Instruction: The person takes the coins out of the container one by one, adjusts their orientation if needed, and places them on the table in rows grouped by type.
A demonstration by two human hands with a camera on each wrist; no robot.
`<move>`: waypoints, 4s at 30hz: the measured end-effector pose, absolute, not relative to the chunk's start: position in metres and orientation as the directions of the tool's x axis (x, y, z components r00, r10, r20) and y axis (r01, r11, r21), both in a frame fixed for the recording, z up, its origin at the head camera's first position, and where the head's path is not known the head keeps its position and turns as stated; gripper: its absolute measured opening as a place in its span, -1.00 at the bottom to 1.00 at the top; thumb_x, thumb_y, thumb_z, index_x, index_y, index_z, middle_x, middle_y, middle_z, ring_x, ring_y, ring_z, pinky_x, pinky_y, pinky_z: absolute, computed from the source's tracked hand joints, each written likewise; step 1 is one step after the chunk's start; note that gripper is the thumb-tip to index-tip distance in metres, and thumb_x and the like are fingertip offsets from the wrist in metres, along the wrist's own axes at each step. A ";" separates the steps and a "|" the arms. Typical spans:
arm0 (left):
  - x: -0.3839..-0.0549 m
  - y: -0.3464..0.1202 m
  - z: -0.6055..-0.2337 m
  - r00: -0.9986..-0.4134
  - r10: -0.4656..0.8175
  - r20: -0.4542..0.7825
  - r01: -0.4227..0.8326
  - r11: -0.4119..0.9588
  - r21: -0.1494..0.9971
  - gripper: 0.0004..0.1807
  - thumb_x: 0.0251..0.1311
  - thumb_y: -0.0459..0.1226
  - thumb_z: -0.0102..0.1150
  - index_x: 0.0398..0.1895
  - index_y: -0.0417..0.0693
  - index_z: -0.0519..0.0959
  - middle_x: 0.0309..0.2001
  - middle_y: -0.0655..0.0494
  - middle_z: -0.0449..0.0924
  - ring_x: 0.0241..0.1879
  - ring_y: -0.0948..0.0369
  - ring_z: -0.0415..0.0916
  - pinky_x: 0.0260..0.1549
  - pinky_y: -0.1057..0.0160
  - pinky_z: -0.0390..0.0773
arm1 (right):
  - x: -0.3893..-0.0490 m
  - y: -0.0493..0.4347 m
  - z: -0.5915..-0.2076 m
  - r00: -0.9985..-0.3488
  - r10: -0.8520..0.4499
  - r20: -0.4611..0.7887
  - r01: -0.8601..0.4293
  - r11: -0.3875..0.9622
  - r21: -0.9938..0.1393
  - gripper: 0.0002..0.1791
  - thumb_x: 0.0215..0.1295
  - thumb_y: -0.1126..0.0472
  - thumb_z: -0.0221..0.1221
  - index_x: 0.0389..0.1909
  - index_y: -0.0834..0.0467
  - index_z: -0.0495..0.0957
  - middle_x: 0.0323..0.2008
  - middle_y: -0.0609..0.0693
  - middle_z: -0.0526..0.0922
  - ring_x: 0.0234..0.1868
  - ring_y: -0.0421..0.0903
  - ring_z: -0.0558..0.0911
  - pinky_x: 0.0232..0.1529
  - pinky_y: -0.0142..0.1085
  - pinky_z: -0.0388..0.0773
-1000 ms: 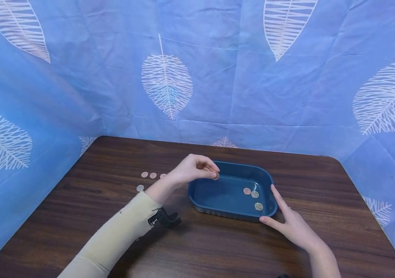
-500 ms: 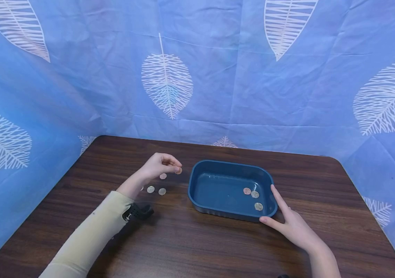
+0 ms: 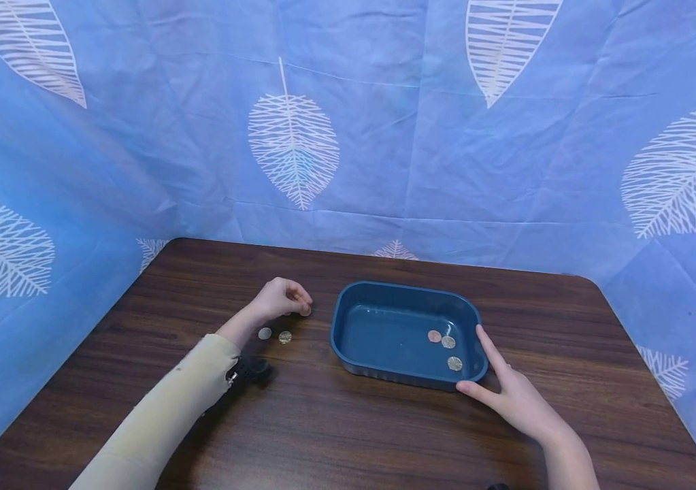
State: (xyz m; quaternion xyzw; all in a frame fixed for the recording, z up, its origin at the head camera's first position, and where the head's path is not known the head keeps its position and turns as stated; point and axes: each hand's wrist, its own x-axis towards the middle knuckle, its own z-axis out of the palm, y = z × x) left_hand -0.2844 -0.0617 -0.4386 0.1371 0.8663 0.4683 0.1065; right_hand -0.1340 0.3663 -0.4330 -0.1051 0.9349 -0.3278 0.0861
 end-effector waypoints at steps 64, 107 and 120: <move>-0.266 0.106 -0.385 -0.829 0.556 0.060 0.196 0.188 0.963 -0.85 0.12 -0.42 0.31 -0.22 -0.23 0.67 -0.35 0.07 0.66 -0.37 0.29 0.59 -0.22 0.25 0.60 | -0.135 0.366 -0.432 -0.965 -0.234 -0.116 -0.112 0.770 -0.628 0.02 0.35 -0.09 0.13 0.48 -0.25 -0.48 0.41 0.46 -0.10 0.19 0.60 0.18 -0.18 0.36 0.35; -0.253 0.169 -0.437 -0.807 0.580 -0.114 0.333 0.606 0.722 -0.83 0.03 -0.32 0.42 -0.30 -0.04 0.64 -0.45 0.28 0.50 -0.44 0.42 0.41 -0.44 0.55 0.39 | -0.136 0.367 -0.431 -0.961 -0.254 -0.108 -0.132 0.768 -0.627 0.03 0.35 -0.10 0.13 0.48 -0.22 -0.49 0.41 0.45 -0.12 0.16 0.62 0.20 -0.22 0.32 0.38; -0.251 0.171 -0.438 -0.782 0.608 -0.139 0.392 0.652 0.650 -0.85 0.11 -0.27 0.36 -0.28 -0.02 0.60 -0.46 0.30 0.47 -0.44 0.42 0.40 -0.43 0.53 0.38 | -0.136 0.367 -0.434 -0.963 -0.250 -0.100 -0.137 0.776 -0.615 0.03 0.34 -0.11 0.14 0.49 -0.19 -0.47 0.40 0.46 -0.08 0.10 0.60 0.29 -0.25 0.27 0.43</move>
